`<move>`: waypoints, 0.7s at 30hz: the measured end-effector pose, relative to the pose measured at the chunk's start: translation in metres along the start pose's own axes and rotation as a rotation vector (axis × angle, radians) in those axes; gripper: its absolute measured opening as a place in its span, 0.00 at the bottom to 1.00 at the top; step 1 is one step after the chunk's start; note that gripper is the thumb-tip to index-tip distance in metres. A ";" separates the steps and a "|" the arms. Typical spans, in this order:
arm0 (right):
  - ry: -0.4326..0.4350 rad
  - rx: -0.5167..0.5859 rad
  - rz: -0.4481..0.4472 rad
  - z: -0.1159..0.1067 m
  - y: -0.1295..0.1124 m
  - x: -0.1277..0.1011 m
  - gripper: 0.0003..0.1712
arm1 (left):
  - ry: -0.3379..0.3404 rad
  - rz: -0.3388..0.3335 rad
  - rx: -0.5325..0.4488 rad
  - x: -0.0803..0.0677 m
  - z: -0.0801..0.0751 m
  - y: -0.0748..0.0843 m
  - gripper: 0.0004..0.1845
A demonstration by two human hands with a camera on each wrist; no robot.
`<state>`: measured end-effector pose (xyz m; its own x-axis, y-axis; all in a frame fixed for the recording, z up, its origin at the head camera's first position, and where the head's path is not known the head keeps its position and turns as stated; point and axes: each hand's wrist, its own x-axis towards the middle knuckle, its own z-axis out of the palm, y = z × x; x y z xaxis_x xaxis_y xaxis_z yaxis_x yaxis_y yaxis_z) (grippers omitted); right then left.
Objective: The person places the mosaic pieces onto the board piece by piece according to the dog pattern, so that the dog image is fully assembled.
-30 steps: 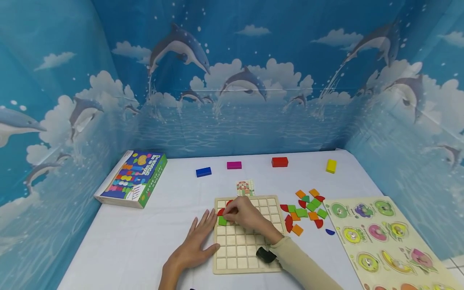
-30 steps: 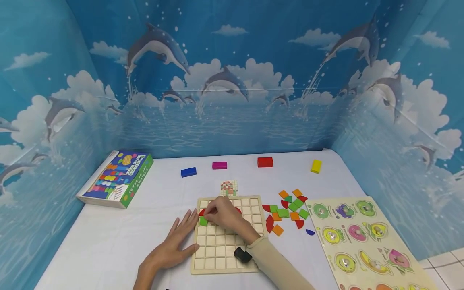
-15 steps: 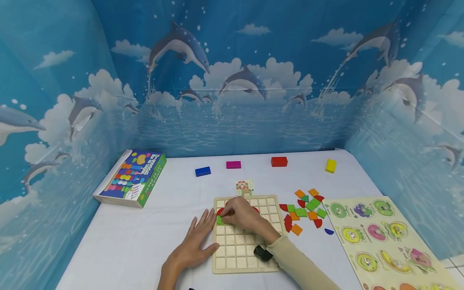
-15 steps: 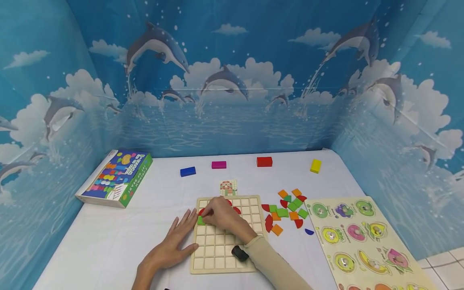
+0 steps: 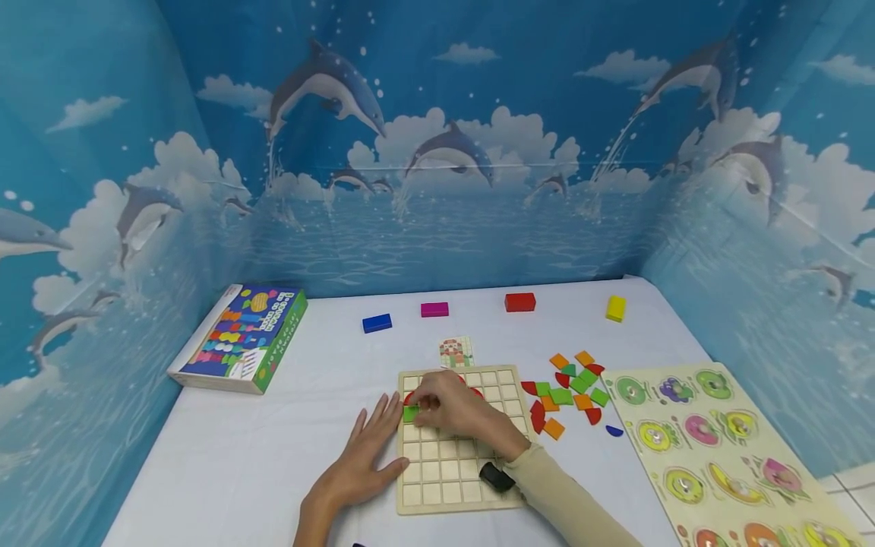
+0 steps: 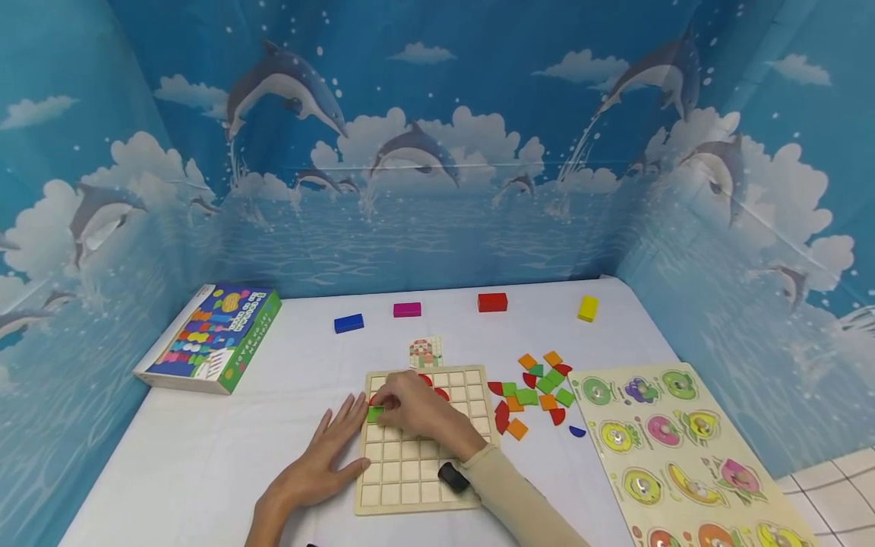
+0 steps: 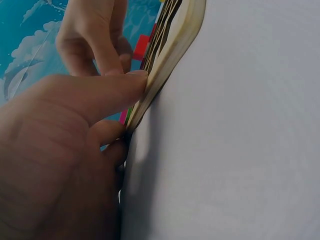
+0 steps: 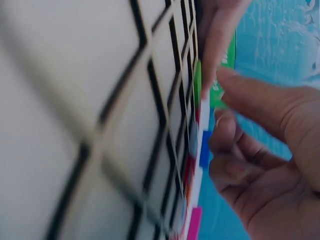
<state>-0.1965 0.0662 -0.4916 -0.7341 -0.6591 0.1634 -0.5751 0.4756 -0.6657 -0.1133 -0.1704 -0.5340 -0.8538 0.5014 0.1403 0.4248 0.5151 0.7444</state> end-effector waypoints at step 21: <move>0.166 -0.049 0.248 -0.107 0.088 -0.080 0.13 | -0.018 -0.114 0.029 0.001 -0.001 0.006 0.47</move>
<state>-0.2267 0.2233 -0.4856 -0.9011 -0.4168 0.1196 -0.3844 0.6405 -0.6649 -0.1117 -0.1672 -0.5285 -0.8916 0.4508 0.0436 0.3340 0.5895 0.7355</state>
